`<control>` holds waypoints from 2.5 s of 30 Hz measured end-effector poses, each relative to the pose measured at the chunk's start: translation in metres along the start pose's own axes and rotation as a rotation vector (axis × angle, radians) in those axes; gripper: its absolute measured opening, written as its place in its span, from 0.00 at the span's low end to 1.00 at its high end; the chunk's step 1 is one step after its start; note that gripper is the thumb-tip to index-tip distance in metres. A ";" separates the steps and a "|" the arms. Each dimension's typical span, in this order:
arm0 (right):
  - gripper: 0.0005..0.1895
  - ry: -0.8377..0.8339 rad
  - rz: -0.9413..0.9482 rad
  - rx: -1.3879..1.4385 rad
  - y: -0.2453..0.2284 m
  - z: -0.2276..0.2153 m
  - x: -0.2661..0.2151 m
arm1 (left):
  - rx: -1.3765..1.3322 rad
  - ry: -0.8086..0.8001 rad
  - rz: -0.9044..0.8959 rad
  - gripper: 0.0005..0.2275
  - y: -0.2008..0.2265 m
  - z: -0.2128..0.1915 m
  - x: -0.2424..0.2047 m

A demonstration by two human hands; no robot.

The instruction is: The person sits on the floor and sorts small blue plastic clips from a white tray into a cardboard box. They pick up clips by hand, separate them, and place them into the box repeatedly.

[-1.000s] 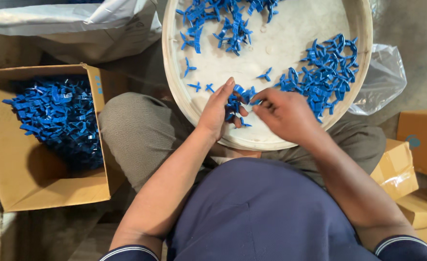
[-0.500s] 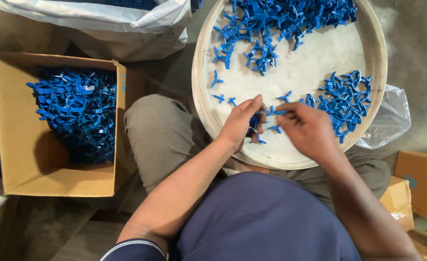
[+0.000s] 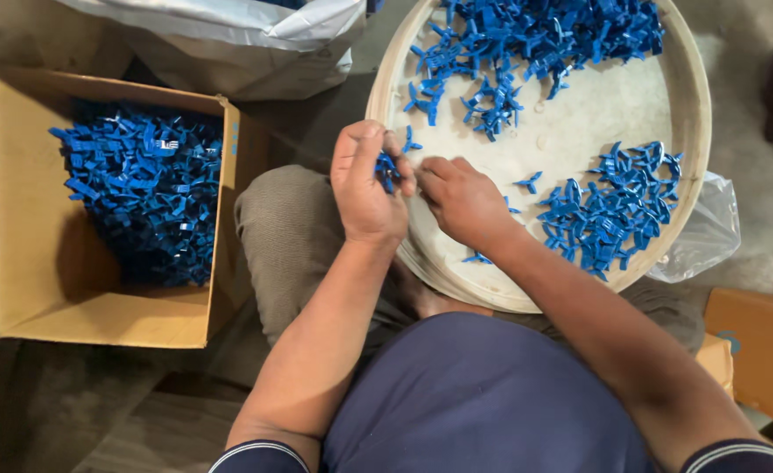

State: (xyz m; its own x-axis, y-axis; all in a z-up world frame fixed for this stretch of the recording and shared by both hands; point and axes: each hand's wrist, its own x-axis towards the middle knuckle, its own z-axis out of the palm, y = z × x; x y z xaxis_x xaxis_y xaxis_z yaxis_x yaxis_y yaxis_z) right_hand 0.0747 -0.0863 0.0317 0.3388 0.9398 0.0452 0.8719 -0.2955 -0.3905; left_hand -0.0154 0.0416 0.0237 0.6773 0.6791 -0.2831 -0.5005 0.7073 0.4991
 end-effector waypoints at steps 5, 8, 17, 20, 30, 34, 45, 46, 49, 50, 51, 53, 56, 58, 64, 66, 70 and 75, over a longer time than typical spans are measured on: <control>0.12 0.028 0.092 0.115 0.010 0.006 -0.010 | 0.026 -0.014 -0.024 0.04 -0.003 0.003 0.003; 0.12 0.031 0.177 0.217 0.025 0.014 -0.016 | 0.049 -0.019 -0.048 0.04 -0.007 0.002 0.003; 0.12 0.061 0.749 1.291 0.066 -0.014 -0.023 | 0.284 0.044 -0.250 0.09 -0.020 0.005 0.006; 0.12 0.100 0.622 1.365 0.056 -0.031 -0.027 | 0.343 0.027 -0.376 0.11 -0.023 0.011 0.003; 0.20 -0.016 0.207 -0.153 0.011 -0.016 -0.027 | 0.172 0.026 -0.172 0.08 -0.028 -0.002 0.006; 0.15 -0.076 0.399 0.128 0.012 -0.013 -0.025 | 0.253 0.117 -0.077 0.06 -0.029 -0.003 0.007; 0.13 0.303 0.319 0.424 0.009 -0.042 0.029 | 0.070 0.250 -0.144 0.12 -0.018 0.004 0.003; 0.16 0.271 0.199 0.296 0.010 -0.038 0.036 | 0.058 0.268 -0.110 0.11 -0.017 0.003 0.004; 0.27 0.169 0.079 0.031 0.012 -0.021 0.050 | 0.039 0.165 -0.054 0.08 -0.021 0.002 0.005; 0.31 0.137 0.185 0.029 0.010 -0.015 0.053 | 0.056 0.150 -0.053 0.08 -0.022 0.002 0.004; 0.35 0.104 0.291 0.027 0.009 -0.011 0.056 | 0.072 0.135 -0.051 0.07 -0.023 0.001 0.004; 0.33 0.079 0.311 0.013 0.009 -0.008 0.058 | 0.093 0.124 -0.037 0.07 -0.022 0.001 0.007; 0.26 -0.050 0.272 -0.038 0.006 -0.012 0.040 | 0.117 0.139 -0.020 0.06 -0.023 0.001 0.006; 0.19 -0.145 0.210 -0.053 0.003 -0.020 0.019 | 0.154 0.170 -0.013 0.06 -0.022 0.003 0.003; 0.11 -0.252 0.313 0.377 0.037 -0.059 -0.031 | 0.165 0.125 -0.008 0.05 -0.020 0.005 0.005; 0.12 -0.086 0.415 0.269 0.055 -0.065 -0.031 | 0.175 0.119 0.019 0.05 -0.023 0.006 0.005; 0.11 0.131 0.344 0.382 0.066 -0.054 -0.007 | 0.200 0.131 0.015 0.05 -0.023 0.004 0.005; 0.22 0.077 -0.091 0.058 0.032 -0.018 0.033 | 0.199 0.123 0.034 0.05 -0.021 0.005 0.004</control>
State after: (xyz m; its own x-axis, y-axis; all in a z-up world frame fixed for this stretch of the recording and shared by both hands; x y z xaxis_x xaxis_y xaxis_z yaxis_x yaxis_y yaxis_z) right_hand 0.1198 -0.0676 0.0375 0.2873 0.9456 0.1527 0.8793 -0.1971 -0.4336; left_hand 0.0003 0.0284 0.0158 0.5847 0.7295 -0.3549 -0.3978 0.6391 0.6582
